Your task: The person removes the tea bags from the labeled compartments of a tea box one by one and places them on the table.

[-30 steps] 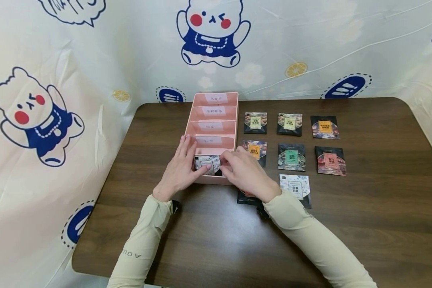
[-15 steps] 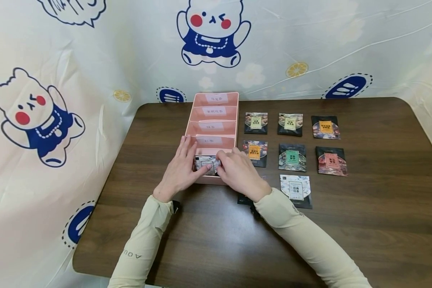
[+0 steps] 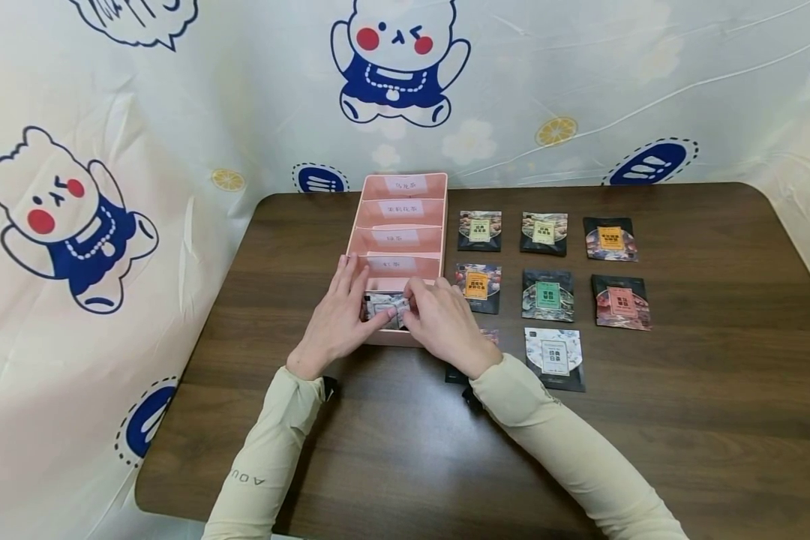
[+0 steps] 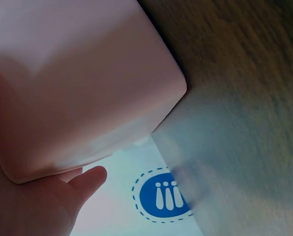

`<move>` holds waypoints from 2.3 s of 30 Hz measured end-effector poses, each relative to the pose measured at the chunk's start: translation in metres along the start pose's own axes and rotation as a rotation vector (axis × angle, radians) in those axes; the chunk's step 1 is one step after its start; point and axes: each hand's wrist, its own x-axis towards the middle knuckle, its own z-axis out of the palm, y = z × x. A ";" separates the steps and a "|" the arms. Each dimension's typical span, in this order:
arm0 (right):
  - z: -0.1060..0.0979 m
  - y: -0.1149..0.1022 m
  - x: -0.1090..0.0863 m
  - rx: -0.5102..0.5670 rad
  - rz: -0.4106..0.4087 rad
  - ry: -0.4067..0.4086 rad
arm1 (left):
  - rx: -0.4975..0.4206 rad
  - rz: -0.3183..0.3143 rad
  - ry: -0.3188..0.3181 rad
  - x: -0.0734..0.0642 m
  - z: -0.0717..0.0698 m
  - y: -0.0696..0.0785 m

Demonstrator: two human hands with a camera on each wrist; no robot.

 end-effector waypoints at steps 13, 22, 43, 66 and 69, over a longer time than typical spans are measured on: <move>0.007 0.000 0.004 0.032 0.030 -0.025 | 0.008 0.007 -0.006 0.000 0.000 0.000; 0.011 0.000 0.004 -0.002 -0.003 -0.039 | 0.007 -0.002 -0.011 0.000 0.000 0.000; 0.013 0.000 0.002 -0.048 -0.013 -0.013 | 0.003 -0.002 -0.010 0.001 0.001 0.000; 0.013 0.002 -0.001 -0.019 0.004 0.022 | -0.007 -0.004 0.003 0.000 0.000 0.001; 0.013 0.003 -0.002 -0.011 0.005 0.040 | -0.006 -0.002 0.006 0.000 0.000 0.001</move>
